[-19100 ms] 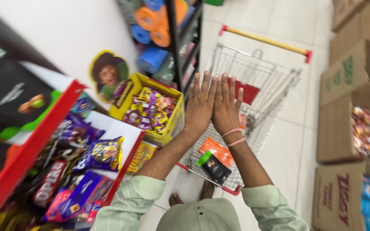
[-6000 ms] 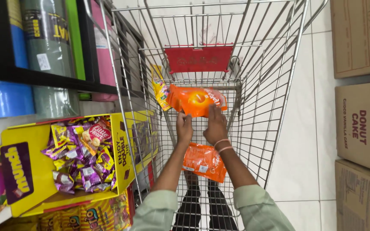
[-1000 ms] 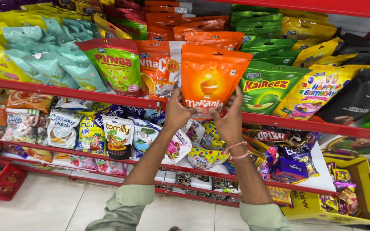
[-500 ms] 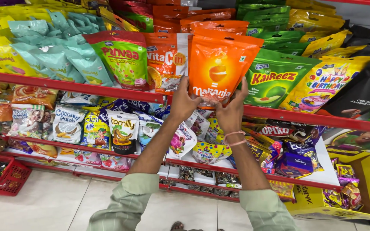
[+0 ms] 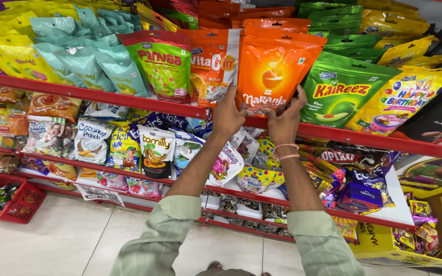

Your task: Organizing various snack packets on retail shelves and placing some in a shopping cart.

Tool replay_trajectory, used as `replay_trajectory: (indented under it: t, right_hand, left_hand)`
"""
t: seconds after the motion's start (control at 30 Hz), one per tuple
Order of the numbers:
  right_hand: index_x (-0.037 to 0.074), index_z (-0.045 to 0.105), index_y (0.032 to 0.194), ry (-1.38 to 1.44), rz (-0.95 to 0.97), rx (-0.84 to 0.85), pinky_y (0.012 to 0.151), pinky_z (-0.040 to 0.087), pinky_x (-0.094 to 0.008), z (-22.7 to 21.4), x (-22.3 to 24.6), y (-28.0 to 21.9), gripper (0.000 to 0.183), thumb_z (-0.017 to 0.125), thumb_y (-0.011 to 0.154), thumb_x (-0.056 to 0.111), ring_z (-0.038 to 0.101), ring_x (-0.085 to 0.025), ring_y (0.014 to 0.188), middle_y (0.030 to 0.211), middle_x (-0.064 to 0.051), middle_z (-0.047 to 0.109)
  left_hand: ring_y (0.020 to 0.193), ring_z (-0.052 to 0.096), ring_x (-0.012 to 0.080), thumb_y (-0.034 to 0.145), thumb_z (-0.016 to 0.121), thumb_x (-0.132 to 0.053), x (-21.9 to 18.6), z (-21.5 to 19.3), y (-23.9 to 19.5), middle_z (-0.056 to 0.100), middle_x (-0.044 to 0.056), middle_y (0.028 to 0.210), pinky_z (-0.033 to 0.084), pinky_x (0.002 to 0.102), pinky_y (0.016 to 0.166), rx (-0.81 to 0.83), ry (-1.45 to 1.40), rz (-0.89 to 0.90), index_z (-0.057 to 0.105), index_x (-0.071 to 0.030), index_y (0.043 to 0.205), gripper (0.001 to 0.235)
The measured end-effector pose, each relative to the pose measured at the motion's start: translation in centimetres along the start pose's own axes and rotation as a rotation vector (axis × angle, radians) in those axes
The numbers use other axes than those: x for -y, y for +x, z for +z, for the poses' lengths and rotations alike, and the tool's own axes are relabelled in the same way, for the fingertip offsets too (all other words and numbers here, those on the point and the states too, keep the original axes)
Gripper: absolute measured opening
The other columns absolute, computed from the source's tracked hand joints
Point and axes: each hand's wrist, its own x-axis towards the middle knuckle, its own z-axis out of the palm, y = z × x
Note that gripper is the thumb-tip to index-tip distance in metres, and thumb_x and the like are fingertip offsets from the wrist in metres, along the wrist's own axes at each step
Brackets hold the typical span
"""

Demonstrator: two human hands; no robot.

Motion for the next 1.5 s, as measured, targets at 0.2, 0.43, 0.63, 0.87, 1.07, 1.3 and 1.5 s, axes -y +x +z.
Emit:
replay_trajectory:
  t: [0.2,0.43,0.63,0.87,1.07,1.3,1.5]
  right_hand:
    - [0.006,0.020,0.155,-0.054,-0.024,-0.019,0.101,0.055,-0.040,0.3,0.5,-0.1,0.100,0.085,0.081,-0.007,0.069,-0.032,0.121,0.134,-0.024,0.064]
    - [0.006,0.021,0.154,-0.143,-0.048,-0.011,0.100,0.054,-0.042,-0.1,1.5,-0.1,0.099,0.089,0.082,-0.001,0.067,-0.038,0.124,0.134,-0.026,0.064]
    - [0.006,0.021,0.155,-0.207,0.011,0.016,0.100,0.053,-0.044,-0.4,1.7,-0.1,0.096,0.083,0.083,-0.003,0.066,-0.040,0.123,0.133,-0.026,0.064]
    - [0.004,0.021,0.153,-0.203,-0.040,0.031,0.103,0.051,-0.045,-0.4,1.2,0.0,0.094,0.082,0.082,-0.004,0.061,-0.044,0.127,0.138,-0.031,0.057]
    - [0.004,0.021,0.153,-0.226,-0.054,0.037,0.104,0.051,-0.046,-0.6,1.0,-0.2,0.092,0.081,0.083,-0.004,0.060,-0.045,0.128,0.140,-0.031,0.056]
    - [0.003,0.022,0.153,-0.220,-0.079,0.031,0.103,0.053,-0.044,-0.5,0.9,-0.2,0.093,0.083,0.082,0.000,0.062,-0.043,0.127,0.140,-0.032,0.055]
    - [0.005,0.025,0.153,-0.149,0.001,0.032,0.100,0.055,-0.043,-0.6,1.2,-0.1,0.091,0.083,0.082,0.001,0.066,-0.039,0.123,0.138,-0.026,0.059]
  left_hand:
    - [0.104,0.068,0.0402,0.065,0.095,-0.020,-0.1,0.5,0.1,0.072,0.018,0.110,0.053,0.049,0.086,-0.028,0.040,-0.092,0.053,-0.010,0.133,0.081]
    - [0.106,0.067,0.0415,0.072,0.090,-0.016,1.5,1.6,-0.1,0.069,0.019,0.117,0.053,0.050,0.088,-0.073,0.044,0.048,0.050,-0.009,0.135,0.075]
    - [0.104,0.066,0.0450,0.075,0.086,-0.013,2.1,2.3,0.0,0.067,0.022,0.114,0.053,0.052,0.087,-0.055,0.123,0.024,0.046,-0.008,0.137,0.073]
    - [0.101,0.066,0.0446,0.075,0.078,-0.004,1.6,2.6,-0.3,0.067,0.023,0.113,0.053,0.052,0.084,-0.102,0.158,0.061,0.047,-0.006,0.130,0.063]
    - [0.100,0.067,0.0434,0.074,0.083,-0.009,0.4,2.3,-0.7,0.067,0.022,0.109,0.053,0.052,0.082,-0.094,0.125,0.019,0.045,-0.003,0.132,0.069]
    - [0.100,0.068,0.0446,0.071,0.084,-0.008,0.6,2.3,-0.8,0.070,0.022,0.108,0.053,0.054,0.084,-0.087,0.127,0.003,0.050,-0.003,0.132,0.070]
    - [0.102,0.067,0.0452,0.067,0.087,-0.013,0.7,2.2,-0.6,0.069,0.025,0.110,0.052,0.054,0.084,-0.083,0.146,0.043,0.050,-0.003,0.131,0.074]
